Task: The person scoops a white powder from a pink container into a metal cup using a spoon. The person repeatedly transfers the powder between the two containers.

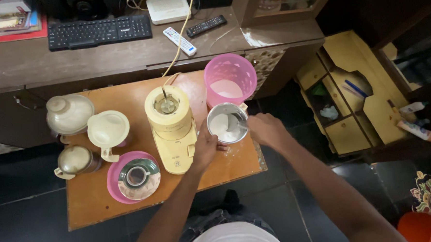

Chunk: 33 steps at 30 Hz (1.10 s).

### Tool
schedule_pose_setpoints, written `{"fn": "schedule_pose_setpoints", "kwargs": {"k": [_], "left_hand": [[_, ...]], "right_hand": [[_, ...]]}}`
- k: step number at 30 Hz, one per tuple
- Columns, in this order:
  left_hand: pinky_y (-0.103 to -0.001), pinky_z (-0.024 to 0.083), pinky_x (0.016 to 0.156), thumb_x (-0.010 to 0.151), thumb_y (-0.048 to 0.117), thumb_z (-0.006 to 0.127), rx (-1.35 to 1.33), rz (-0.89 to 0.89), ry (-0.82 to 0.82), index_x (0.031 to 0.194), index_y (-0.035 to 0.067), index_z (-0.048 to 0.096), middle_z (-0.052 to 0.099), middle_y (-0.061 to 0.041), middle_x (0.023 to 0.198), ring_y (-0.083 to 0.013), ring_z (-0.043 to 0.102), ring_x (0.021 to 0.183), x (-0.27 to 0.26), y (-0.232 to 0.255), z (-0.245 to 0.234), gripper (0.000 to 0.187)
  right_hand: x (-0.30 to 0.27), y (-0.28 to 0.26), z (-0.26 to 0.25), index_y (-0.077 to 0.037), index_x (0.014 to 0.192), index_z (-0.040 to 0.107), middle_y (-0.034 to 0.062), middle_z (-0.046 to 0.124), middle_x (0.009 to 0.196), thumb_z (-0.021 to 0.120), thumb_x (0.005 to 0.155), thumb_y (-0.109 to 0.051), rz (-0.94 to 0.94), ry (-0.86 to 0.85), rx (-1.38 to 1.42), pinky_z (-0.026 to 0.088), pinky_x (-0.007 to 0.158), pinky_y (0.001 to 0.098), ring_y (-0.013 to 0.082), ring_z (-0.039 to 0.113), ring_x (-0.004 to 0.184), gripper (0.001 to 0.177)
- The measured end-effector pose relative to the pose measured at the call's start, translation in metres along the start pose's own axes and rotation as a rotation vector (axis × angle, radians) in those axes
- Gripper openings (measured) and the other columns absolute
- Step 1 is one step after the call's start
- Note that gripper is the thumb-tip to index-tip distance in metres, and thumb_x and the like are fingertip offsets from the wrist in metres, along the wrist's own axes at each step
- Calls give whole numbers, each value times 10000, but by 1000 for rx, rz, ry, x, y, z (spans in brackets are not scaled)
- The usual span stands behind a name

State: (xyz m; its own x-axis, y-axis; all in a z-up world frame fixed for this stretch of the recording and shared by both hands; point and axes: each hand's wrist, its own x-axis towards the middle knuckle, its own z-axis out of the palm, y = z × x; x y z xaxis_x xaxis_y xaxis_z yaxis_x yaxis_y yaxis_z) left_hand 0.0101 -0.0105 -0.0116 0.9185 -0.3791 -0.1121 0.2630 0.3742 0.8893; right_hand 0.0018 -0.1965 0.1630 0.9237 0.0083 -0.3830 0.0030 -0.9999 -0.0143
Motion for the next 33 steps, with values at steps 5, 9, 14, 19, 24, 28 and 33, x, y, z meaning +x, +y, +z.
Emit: {"fn": "schedule_pose_setpoints", "kwargs": {"k": [5, 9, 14, 19, 24, 28, 33], "left_hand": [[-333, 655, 645, 944, -104, 342, 22, -86, 19, 1611, 190, 149, 615, -195, 1271, -208, 723, 703, 5, 2, 0, 754], [-330, 662, 692, 995, -74, 326, 44, -57, -23, 1614, 163, 174, 599, -204, 1312, -195, 721, 746, 2, 8, -3, 679], [-311, 638, 717, 988, -90, 323, 30, -35, -78, 1631, 148, 191, 636, -204, 1234, -164, 708, 776, -4, 18, -7, 698], [-302, 628, 694, 997, -68, 332, 77, -73, -38, 1614, 156, 197, 654, -181, 1166, -152, 706, 766, -5, 23, -2, 670], [-313, 614, 650, 950, -83, 365, 72, -67, 88, 1584, 114, 252, 659, -164, 1167, -168, 714, 745, -4, 18, 6, 673], [-307, 604, 630, 977, -39, 394, 42, -58, 157, 1574, 100, 272, 675, -167, 1100, -168, 694, 722, -7, 7, 9, 626], [-295, 599, 637, 986, 4, 429, 56, 14, 236, 1566, 80, 301, 682, -118, 1064, -160, 698, 749, -8, -7, 10, 598]], "right_hand": [[4, -3, 18, -74, 1055, 772, 202, 739, 1008, 605, 894, -145, 1, 26, 154, 574, 830, 476, 376, 722, 960, 242], [-1, 10, 36, -158, 1147, 763, 180, 765, 893, 617, 919, -198, 50, -24, 353, 554, 781, 441, 340, 740, 862, 274], [-19, 36, 67, -77, 1121, 752, 155, 770, 887, 665, 866, -191, -41, 187, 648, 575, 719, 379, 268, 762, 782, 292], [-31, 53, 86, -73, 1132, 752, 123, 796, 886, 663, 906, -246, 78, 177, 728, 570, 711, 340, 209, 768, 750, 298], [-36, 66, 102, -51, 1128, 751, 116, 805, 875, 690, 930, -280, -21, 292, 863, 560, 691, 307, 159, 732, 766, 309], [-35, 73, 113, -66, 1150, 749, 106, 787, 859, 708, 914, -315, 34, 259, 799, 541, 650, 312, 146, 692, 698, 344], [-27, 89, 110, -17, 1114, 741, 93, 789, 842, 707, 935, -297, -105, 279, 940, 548, 662, 287, 118, 699, 728, 333]]}}
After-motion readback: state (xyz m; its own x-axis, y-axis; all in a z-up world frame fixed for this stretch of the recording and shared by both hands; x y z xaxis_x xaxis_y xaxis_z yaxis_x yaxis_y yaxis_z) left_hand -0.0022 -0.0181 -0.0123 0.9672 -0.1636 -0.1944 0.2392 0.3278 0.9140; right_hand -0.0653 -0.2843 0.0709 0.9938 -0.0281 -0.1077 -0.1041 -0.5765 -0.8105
